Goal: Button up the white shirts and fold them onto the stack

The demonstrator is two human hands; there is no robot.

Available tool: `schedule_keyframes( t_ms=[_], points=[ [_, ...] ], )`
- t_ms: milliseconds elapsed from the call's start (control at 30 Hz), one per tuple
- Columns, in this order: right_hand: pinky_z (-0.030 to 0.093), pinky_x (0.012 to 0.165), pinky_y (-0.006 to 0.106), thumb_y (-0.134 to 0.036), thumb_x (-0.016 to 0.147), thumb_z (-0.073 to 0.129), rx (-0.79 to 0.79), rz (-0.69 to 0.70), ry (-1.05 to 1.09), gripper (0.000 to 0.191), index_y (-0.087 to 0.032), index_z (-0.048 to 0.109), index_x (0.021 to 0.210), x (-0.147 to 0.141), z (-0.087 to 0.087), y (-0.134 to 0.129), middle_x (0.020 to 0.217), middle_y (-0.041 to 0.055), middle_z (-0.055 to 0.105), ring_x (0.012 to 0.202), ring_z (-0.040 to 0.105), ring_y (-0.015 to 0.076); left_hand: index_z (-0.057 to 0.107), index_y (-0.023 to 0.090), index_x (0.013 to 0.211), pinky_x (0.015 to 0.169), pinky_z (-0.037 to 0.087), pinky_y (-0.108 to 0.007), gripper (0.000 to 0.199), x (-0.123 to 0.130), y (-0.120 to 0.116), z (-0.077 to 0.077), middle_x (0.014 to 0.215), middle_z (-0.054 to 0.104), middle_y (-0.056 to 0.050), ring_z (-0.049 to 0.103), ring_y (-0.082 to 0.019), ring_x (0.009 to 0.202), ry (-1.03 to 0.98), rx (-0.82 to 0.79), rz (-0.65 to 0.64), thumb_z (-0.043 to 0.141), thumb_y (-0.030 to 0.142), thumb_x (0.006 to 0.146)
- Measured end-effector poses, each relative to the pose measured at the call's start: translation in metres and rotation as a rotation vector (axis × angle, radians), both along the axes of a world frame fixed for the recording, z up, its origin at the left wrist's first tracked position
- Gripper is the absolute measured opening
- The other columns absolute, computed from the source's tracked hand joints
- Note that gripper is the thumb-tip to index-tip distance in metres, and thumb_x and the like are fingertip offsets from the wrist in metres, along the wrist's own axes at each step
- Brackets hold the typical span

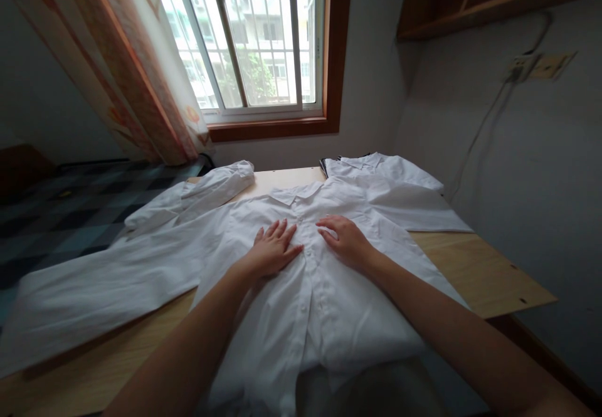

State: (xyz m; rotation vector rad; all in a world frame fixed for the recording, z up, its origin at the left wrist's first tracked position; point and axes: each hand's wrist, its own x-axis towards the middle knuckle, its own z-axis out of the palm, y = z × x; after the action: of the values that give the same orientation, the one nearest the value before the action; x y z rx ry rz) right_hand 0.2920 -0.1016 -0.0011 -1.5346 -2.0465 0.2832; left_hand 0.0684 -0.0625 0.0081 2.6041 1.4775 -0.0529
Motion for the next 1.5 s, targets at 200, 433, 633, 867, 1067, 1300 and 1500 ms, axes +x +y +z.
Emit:
schedule_keyframes(
  t_ms=[200,433,633,867,1067,1300,1500],
  points=[
    [0.001,0.118,0.062,-0.051,0.101,0.033,-0.248,-0.053,-0.284,0.056,-0.031,0.037,0.153,-0.007,-0.006,-0.002,0.164,0.0048,0.024,0.151,0.015,0.0284,0.033,0.03,0.154,0.112,0.01,-0.072,0.066,-0.006,0.008,-0.003,0.164,0.02,-0.011,0.014,-0.038,0.151,-0.019,0.055,0.09,0.025,0.063,0.097],
    [-0.003,0.116,0.065,-0.063,0.098,0.027,-0.312,-0.044,-0.31,0.065,-0.032,0.03,0.155,-0.001,-0.002,-0.001,0.166,0.0038,0.015,0.152,0.008,0.0288,0.031,0.026,0.155,0.114,0.011,-0.069,0.068,-0.019,0.005,-0.006,0.164,0.02,-0.012,0.017,-0.035,0.151,-0.082,0.135,0.02,0.035,0.059,0.096],
    [-0.003,0.117,0.063,-0.064,0.098,0.027,-0.292,-0.036,-0.328,0.067,-0.03,0.029,0.156,0.004,-0.002,-0.001,0.165,0.0052,0.016,0.152,0.008,0.0287,0.041,0.032,0.15,0.122,0.015,-0.048,0.052,-0.042,-0.01,-0.003,0.159,0.037,-0.003,0.028,-0.023,0.148,-0.135,0.132,-0.255,0.034,0.047,0.1],
    [-0.003,0.117,0.061,-0.064,0.098,0.027,-0.266,-0.048,-0.317,0.067,-0.03,0.03,0.156,0.003,-0.007,0.001,0.165,0.0053,0.018,0.152,0.01,0.028,0.041,0.042,0.148,0.12,0.016,-0.055,0.048,-0.063,-0.023,0.009,0.159,0.035,0.0,0.029,-0.027,0.148,-0.095,0.066,-0.344,0.036,0.05,0.1],
    [-0.005,0.117,0.06,-0.064,0.098,0.028,-0.256,-0.044,-0.303,0.067,-0.03,0.03,0.155,0.004,-0.01,0.001,0.165,0.0041,0.018,0.152,0.009,0.0261,0.039,0.038,0.15,0.122,0.021,-0.047,0.052,-0.086,-0.036,0.016,0.155,0.042,0.0,0.035,-0.024,0.145,-0.146,0.014,-0.405,0.042,0.05,0.099],
    [-0.005,0.117,0.06,-0.065,0.098,0.026,-0.248,-0.049,-0.312,0.067,-0.03,0.031,0.155,0.004,-0.012,0.002,0.165,0.005,0.019,0.152,0.01,0.0265,0.044,0.036,0.148,0.122,0.025,-0.042,0.047,-0.098,-0.052,0.018,0.153,0.044,0.002,0.038,-0.021,0.144,-0.147,0.008,-0.378,0.036,0.045,0.102],
    [-0.005,0.118,0.058,-0.065,0.098,0.026,-0.257,-0.05,-0.309,0.068,-0.029,0.03,0.155,0.005,-0.011,0.002,0.165,0.004,0.018,0.152,0.009,0.0251,0.035,0.039,0.151,0.121,0.026,-0.039,0.049,-0.114,-0.055,0.015,0.154,0.043,0.005,0.037,-0.02,0.144,-0.115,0.039,-0.452,0.036,0.043,0.102]
  ],
)
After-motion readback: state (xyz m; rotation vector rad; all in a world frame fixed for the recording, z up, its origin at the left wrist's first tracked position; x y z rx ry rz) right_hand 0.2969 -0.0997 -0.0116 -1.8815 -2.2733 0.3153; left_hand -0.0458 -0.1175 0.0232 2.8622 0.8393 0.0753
